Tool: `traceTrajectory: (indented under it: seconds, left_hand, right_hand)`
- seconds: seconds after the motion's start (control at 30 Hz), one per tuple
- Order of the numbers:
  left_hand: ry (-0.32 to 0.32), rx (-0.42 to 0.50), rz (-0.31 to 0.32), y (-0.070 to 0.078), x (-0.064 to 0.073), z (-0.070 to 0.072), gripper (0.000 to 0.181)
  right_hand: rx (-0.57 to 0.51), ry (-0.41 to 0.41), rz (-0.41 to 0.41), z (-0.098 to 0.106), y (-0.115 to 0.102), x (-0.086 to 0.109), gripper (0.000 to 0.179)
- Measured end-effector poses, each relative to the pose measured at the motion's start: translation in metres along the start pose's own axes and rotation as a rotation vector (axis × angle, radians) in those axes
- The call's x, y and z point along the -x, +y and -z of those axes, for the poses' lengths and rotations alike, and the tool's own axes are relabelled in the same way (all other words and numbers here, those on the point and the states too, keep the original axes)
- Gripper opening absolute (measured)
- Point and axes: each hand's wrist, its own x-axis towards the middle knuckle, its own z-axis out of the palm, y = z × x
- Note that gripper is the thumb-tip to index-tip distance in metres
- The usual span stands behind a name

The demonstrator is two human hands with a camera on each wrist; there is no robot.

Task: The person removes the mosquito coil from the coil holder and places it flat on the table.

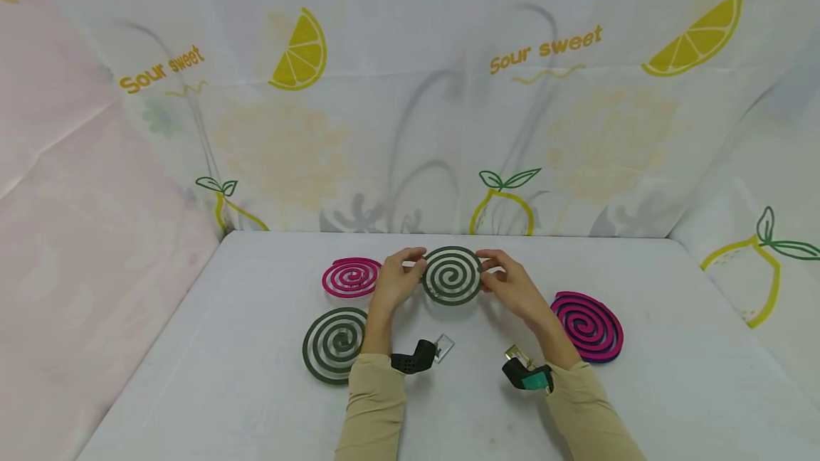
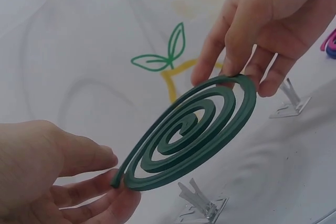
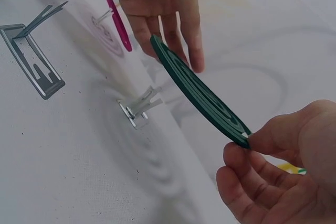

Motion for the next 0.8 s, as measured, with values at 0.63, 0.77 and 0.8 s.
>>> traceTrajectory:
  seconds: [0.63, 0.77, 0.8]
  left_hand:
    - [-0.052, 0.012, -0.045, 0.003, 0.000, -0.009, 0.030]
    - [-0.061, 0.006, -0.039, 0.005, 0.002, -0.009, 0.031]
    - [-0.064, 0.007, -0.040, 0.005, 0.002, -0.009, 0.031]
  right_hand:
    - [0.029, 0.033, 0.021, 0.017, 0.000, 0.007, 0.037]
    - [0.025, 0.037, 0.029, 0.019, 0.001, 0.007, 0.036]
    - [0.024, 0.036, 0.033, 0.019, 0.001, 0.008, 0.036]
